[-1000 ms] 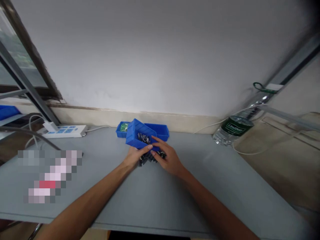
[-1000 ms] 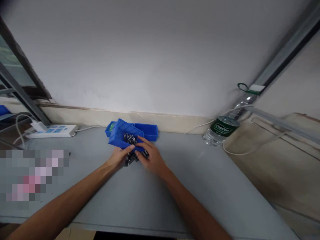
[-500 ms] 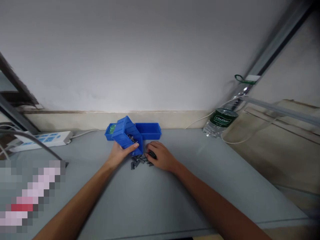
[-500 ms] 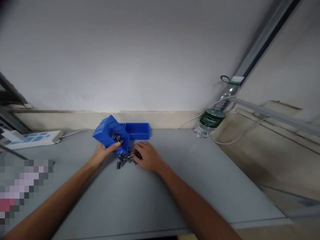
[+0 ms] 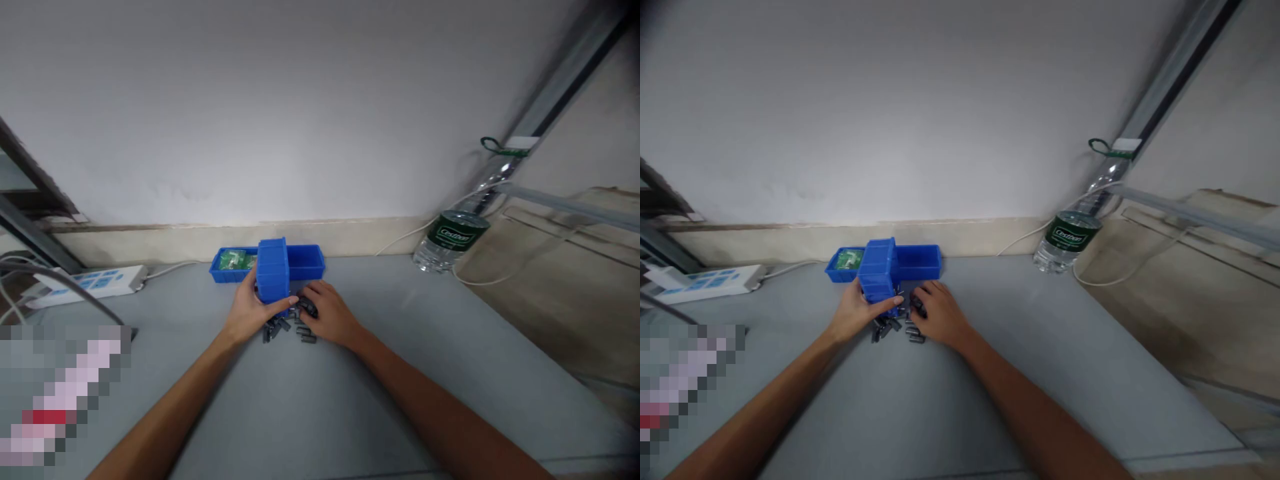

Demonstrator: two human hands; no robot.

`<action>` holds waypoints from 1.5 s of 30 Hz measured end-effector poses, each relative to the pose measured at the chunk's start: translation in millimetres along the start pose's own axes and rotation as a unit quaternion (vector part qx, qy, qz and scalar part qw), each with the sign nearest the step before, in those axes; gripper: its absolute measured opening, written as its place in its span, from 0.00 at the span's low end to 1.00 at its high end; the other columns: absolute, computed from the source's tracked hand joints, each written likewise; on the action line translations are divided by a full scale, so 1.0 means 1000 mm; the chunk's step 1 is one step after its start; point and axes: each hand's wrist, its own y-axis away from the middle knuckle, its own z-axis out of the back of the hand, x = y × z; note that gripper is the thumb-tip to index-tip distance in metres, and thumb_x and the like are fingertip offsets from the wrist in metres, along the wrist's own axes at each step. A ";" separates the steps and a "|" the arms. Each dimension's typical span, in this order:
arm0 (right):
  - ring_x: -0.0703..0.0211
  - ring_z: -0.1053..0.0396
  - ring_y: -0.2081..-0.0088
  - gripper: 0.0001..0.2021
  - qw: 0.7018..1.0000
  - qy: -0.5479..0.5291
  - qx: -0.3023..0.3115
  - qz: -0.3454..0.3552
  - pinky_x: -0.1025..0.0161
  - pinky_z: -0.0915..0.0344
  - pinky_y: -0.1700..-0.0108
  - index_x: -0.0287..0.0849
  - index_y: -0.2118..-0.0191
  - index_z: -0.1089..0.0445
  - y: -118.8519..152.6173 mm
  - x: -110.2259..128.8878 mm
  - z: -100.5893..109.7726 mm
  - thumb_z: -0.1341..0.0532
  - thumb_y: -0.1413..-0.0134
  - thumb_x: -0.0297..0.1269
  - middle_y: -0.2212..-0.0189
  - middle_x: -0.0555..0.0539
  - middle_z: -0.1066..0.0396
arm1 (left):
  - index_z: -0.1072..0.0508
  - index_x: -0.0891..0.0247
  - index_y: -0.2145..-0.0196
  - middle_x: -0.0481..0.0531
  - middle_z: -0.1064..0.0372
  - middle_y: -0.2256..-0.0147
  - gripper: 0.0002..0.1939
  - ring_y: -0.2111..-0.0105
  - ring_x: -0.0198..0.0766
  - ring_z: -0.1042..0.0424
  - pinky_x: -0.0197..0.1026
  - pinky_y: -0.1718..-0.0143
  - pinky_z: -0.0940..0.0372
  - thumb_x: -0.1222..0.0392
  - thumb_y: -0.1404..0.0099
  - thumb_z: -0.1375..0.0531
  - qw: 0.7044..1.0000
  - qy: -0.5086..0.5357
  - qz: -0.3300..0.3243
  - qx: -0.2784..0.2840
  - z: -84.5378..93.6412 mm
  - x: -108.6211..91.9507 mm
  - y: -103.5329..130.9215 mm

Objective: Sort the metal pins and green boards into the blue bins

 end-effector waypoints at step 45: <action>0.52 0.21 0.62 0.16 0.990 -0.012 -0.097 -0.098 0.48 0.25 0.48 0.43 0.48 0.24 0.005 -0.078 0.049 0.40 0.36 0.43 0.51 0.37 0.23 | 0.33 0.65 0.33 0.65 0.44 0.30 0.29 0.31 0.61 0.46 0.65 0.31 0.43 0.49 0.27 0.44 0.873 -0.448 -0.187 0.047 0.011 0.032 0.006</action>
